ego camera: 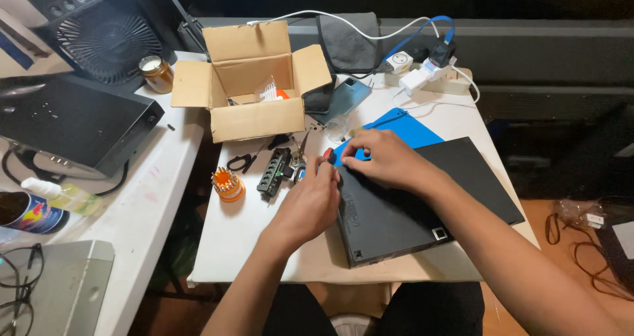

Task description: Disassembling a PlayStation 2 Slim console by removing screws from the bottom and prying the case open to reveal internal components.

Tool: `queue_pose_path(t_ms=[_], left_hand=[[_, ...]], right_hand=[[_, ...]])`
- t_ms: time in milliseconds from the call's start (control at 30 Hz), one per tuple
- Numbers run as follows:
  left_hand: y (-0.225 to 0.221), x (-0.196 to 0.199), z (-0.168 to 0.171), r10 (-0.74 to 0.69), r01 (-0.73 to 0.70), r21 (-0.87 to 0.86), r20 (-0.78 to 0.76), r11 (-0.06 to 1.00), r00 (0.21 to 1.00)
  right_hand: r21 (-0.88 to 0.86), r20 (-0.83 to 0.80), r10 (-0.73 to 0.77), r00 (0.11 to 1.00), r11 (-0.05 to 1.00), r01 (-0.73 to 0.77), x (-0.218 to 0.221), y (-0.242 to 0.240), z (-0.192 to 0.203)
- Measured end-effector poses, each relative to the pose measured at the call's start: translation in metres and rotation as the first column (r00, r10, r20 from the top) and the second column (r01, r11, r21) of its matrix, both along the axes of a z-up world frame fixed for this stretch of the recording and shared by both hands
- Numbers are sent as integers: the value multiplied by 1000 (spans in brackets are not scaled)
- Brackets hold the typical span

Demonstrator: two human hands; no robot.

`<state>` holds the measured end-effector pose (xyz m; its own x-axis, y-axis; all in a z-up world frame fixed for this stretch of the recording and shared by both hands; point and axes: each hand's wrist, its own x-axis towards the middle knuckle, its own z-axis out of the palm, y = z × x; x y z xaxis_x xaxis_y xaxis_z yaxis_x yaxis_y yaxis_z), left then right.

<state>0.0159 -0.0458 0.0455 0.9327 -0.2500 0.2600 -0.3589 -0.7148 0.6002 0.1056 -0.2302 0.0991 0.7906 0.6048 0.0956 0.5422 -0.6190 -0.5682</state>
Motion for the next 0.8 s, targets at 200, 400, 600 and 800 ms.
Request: queue_pose_path(t_ms=[200, 400, 600, 800], left_hand=[[7, -6, -18, 191, -200, -511, -72, 836, 979], [23, 23, -12, 388, -381, -271, -27, 884, 921], [27, 59, -40, 234, -223, 158, -53, 962, 971], [27, 76, -62, 263, -238, 169, -141, 956, 955]], right_hand=[[-77, 26, 133, 991, 988, -130, -35, 0, 23], [-143, 30, 124, 992, 982, -119, -32, 9, 15], [-107, -62, 61, 996, 992, -67, -31, 13, 2], [-57, 165, 130, 978, 991, -122, -38, 6, -8]])
